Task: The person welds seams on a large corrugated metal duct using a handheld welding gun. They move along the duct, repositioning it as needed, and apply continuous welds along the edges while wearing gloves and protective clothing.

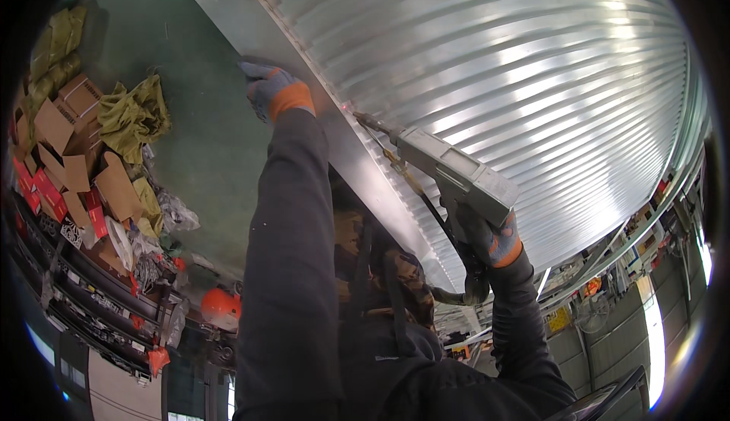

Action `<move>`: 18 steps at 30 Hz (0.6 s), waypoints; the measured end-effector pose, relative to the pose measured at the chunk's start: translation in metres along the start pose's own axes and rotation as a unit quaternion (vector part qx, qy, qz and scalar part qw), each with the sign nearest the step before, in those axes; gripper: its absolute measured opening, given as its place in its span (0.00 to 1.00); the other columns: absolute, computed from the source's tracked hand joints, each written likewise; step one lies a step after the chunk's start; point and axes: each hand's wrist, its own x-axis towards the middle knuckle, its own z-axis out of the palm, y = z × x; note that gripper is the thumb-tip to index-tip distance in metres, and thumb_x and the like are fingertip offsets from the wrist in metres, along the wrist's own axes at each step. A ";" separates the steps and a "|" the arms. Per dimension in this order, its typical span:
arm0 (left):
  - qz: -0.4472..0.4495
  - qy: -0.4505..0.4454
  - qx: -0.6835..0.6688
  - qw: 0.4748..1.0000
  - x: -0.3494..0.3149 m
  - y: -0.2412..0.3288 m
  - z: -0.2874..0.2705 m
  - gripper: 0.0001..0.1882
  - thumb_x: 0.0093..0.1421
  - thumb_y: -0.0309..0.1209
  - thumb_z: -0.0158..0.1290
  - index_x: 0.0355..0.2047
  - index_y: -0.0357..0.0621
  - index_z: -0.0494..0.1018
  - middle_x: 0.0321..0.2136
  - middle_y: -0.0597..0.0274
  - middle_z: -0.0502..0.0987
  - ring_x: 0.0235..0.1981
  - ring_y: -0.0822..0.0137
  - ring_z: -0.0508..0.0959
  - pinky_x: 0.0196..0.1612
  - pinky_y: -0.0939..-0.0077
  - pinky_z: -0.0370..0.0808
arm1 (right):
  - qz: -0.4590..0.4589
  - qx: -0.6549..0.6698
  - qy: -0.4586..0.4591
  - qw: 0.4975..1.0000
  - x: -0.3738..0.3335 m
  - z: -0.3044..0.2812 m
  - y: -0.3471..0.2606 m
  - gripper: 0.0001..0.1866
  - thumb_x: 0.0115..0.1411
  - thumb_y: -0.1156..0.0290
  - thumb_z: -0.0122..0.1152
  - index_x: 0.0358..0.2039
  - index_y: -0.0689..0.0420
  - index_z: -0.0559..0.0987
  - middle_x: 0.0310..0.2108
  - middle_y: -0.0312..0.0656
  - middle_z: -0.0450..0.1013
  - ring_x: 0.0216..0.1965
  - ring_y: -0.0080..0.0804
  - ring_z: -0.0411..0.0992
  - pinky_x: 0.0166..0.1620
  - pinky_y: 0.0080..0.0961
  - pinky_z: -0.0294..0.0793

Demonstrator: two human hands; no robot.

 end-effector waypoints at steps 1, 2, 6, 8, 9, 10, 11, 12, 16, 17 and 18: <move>-0.015 -0.033 0.011 0.999 0.002 0.000 -0.003 0.18 0.65 0.36 0.44 0.54 0.46 0.65 0.55 0.47 0.62 0.50 0.56 0.71 0.33 0.65 0.74 | 0.000 -0.044 -0.018 0.999 -0.003 -0.003 0.000 0.23 0.61 0.77 0.55 0.56 0.64 0.65 0.51 0.46 0.69 0.51 0.29 0.70 0.51 0.20 0.71; -0.029 -0.066 0.023 0.997 0.004 0.000 -0.007 0.21 0.65 0.33 0.45 0.58 0.47 0.63 0.59 0.47 0.60 0.53 0.57 0.71 0.34 0.66 0.74 | -0.021 -0.030 -0.002 0.999 -0.006 -0.004 0.007 0.22 0.61 0.76 0.56 0.56 0.64 0.65 0.51 0.46 0.69 0.50 0.29 0.70 0.50 0.20 0.71; -0.069 -0.094 -0.039 0.992 -0.005 0.012 -0.019 0.25 0.64 0.29 0.46 0.62 0.45 0.62 0.62 0.52 0.62 0.52 0.63 0.72 0.38 0.71 0.74 | -0.026 0.014 -0.041 0.999 -0.007 -0.016 0.022 0.24 0.61 0.79 0.52 0.58 0.63 0.63 0.54 0.48 0.66 0.53 0.31 0.68 0.55 0.23 0.70; -0.078 -0.085 -0.075 0.990 -0.004 0.013 -0.023 0.25 0.64 0.28 0.46 0.62 0.43 0.61 0.60 0.56 0.65 0.51 0.66 0.73 0.40 0.73 0.74 | -0.009 0.093 -0.053 0.994 -0.006 -0.017 0.026 0.23 0.62 0.81 0.48 0.59 0.64 0.62 0.55 0.50 0.65 0.55 0.33 0.66 0.57 0.26 0.70; -0.088 -0.092 -0.089 0.988 -0.006 0.016 -0.025 0.25 0.63 0.27 0.46 0.62 0.43 0.61 0.60 0.57 0.66 0.51 0.66 0.74 0.42 0.74 0.74 | -0.017 0.108 -0.057 0.992 -0.006 -0.016 0.025 0.23 0.62 0.80 0.49 0.58 0.64 0.62 0.55 0.50 0.65 0.55 0.33 0.66 0.57 0.26 0.70; -0.099 -0.098 -0.103 0.985 -0.008 0.019 -0.028 0.25 0.63 0.27 0.46 0.62 0.43 0.61 0.59 0.57 0.67 0.51 0.66 0.74 0.43 0.74 0.74 | -0.024 0.123 -0.061 0.990 -0.005 -0.015 0.024 0.23 0.62 0.80 0.49 0.58 0.64 0.63 0.55 0.50 0.65 0.55 0.33 0.66 0.57 0.26 0.70; -0.109 -0.104 -0.117 0.982 -0.010 0.023 -0.031 0.25 0.63 0.26 0.45 0.62 0.42 0.61 0.58 0.57 0.68 0.51 0.66 0.74 0.44 0.74 0.73 | -0.038 0.135 -0.066 0.988 -0.005 -0.013 0.023 0.23 0.62 0.79 0.50 0.58 0.64 0.63 0.54 0.49 0.66 0.54 0.32 0.67 0.56 0.26 0.70; -0.116 -0.105 -0.107 0.982 -0.011 0.027 -0.034 0.25 0.63 0.26 0.45 0.62 0.42 0.61 0.58 0.57 0.68 0.51 0.65 0.74 0.44 0.74 0.73 | -0.047 0.099 -0.067 0.992 -0.005 -0.012 0.020 0.23 0.62 0.77 0.52 0.57 0.64 0.64 0.54 0.48 0.66 0.54 0.32 0.67 0.55 0.25 0.70; -0.102 -0.097 -0.034 0.989 -0.005 0.020 -0.028 0.25 0.64 0.26 0.45 0.62 0.42 0.61 0.57 0.58 0.69 0.50 0.67 0.74 0.43 0.75 0.73 | -0.060 -0.097 -0.052 0.992 -0.005 -0.010 0.009 0.24 0.60 0.73 0.57 0.56 0.64 0.65 0.51 0.46 0.68 0.51 0.29 0.69 0.52 0.22 0.70; -0.096 -0.092 -0.013 0.991 -0.001 0.015 -0.025 0.25 0.64 0.26 0.45 0.62 0.42 0.60 0.56 0.58 0.70 0.50 0.67 0.74 0.42 0.75 0.73 | -0.052 -0.085 -0.047 0.994 -0.005 -0.007 0.007 0.24 0.60 0.72 0.58 0.55 0.63 0.66 0.51 0.45 0.69 0.50 0.29 0.70 0.51 0.21 0.70; -0.089 -0.091 0.008 0.992 0.000 0.014 -0.023 0.25 0.64 0.26 0.45 0.63 0.41 0.60 0.56 0.58 0.70 0.49 0.68 0.75 0.42 0.75 0.73 | -0.044 -0.074 -0.040 0.996 -0.005 -0.006 0.006 0.24 0.59 0.71 0.59 0.55 0.63 0.66 0.50 0.45 0.70 0.50 0.28 0.70 0.50 0.21 0.70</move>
